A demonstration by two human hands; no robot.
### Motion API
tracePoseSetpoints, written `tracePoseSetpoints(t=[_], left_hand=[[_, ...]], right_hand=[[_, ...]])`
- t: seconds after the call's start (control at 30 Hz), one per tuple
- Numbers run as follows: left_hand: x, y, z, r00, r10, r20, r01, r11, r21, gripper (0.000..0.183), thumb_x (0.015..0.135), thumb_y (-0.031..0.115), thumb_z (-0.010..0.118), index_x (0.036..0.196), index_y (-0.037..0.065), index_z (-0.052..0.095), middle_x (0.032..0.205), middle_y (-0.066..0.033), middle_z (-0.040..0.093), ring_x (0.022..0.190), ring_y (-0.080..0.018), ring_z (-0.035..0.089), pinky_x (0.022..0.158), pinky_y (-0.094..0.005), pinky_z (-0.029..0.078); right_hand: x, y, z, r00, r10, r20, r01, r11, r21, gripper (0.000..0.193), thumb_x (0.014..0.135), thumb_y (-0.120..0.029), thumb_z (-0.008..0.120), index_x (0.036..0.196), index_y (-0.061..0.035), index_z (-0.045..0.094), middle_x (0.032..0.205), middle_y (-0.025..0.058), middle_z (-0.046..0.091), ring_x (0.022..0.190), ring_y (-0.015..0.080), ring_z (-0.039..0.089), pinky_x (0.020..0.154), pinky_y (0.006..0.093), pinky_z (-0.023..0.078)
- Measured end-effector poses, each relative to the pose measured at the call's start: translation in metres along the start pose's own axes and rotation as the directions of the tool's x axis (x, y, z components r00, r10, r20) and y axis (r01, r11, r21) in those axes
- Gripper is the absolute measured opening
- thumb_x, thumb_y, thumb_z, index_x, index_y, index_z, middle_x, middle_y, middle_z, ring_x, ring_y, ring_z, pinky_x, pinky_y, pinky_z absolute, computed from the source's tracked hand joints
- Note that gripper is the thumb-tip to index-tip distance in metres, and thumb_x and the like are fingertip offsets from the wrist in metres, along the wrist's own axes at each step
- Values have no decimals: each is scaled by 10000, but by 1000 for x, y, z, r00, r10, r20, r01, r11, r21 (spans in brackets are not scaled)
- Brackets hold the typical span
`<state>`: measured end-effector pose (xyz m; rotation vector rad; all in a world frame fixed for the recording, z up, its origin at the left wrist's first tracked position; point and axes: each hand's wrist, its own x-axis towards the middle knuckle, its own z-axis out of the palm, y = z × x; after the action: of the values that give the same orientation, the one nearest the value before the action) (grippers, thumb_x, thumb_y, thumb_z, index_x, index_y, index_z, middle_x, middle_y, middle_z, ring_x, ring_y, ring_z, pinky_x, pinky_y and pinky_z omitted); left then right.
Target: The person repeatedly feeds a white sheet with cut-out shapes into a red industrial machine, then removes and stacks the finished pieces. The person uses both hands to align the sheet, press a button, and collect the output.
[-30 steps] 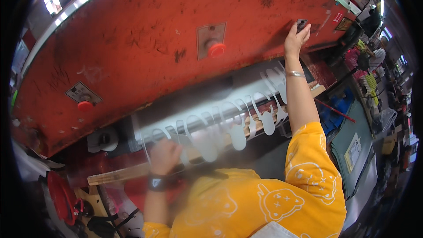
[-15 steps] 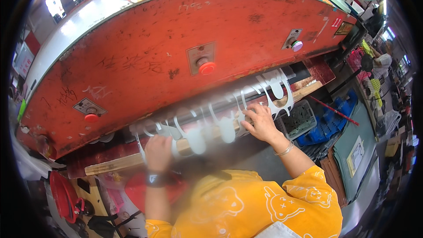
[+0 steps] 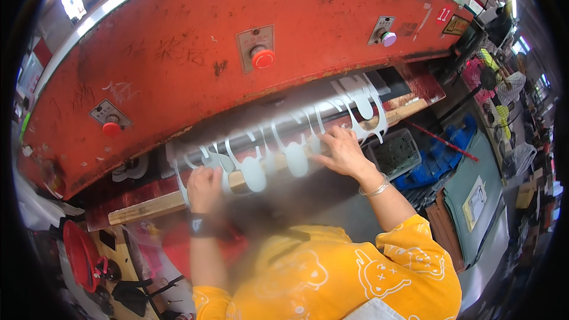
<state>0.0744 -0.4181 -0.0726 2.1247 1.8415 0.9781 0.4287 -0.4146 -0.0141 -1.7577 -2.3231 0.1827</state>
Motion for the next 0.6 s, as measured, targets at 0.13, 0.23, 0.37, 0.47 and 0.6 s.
tracePoseSetpoints(t=[0.13,0.23,0.37,0.47,0.6], left_hand=[[-38,16,-1,995,-47,83,44,998,35,342,857,232,588,611,-2,543,709,-196,535,758,-387,532,697,-499,410],[-70,28,-7,996,-3,93,-1,999,42,310,831,213,656,632,0,550,675,-171,519,693,-370,525,632,-458,404],[-110,46,-19,993,-47,108,55,996,-66,294,801,186,680,613,3,546,657,-161,510,676,-366,523,609,-450,401],[-141,62,-28,974,-97,202,106,994,-34,268,783,162,693,622,14,539,646,-142,497,662,-350,517,584,-440,391],[-186,84,-36,975,-41,217,18,994,106,255,762,137,692,622,8,524,652,-139,491,647,-346,502,569,-433,378]], right_hand=[[11,14,-33,941,88,327,-223,887,403,442,803,-315,692,1144,-39,640,963,183,655,1028,331,599,872,404,476],[30,3,-23,978,192,-81,-135,880,455,641,795,-257,717,1338,-25,465,1167,215,591,1136,342,543,967,405,438],[45,-43,16,973,56,-224,-25,990,137,889,682,-478,764,1383,-69,402,1422,248,348,1275,456,344,1029,544,329],[33,-66,25,986,119,-113,-101,984,149,887,637,-444,777,1383,-123,421,1443,255,306,1275,486,321,1016,565,333],[-13,-54,4,996,78,-42,-63,959,276,764,620,-329,755,1322,-150,512,1415,251,373,1259,463,369,1034,529,340]])
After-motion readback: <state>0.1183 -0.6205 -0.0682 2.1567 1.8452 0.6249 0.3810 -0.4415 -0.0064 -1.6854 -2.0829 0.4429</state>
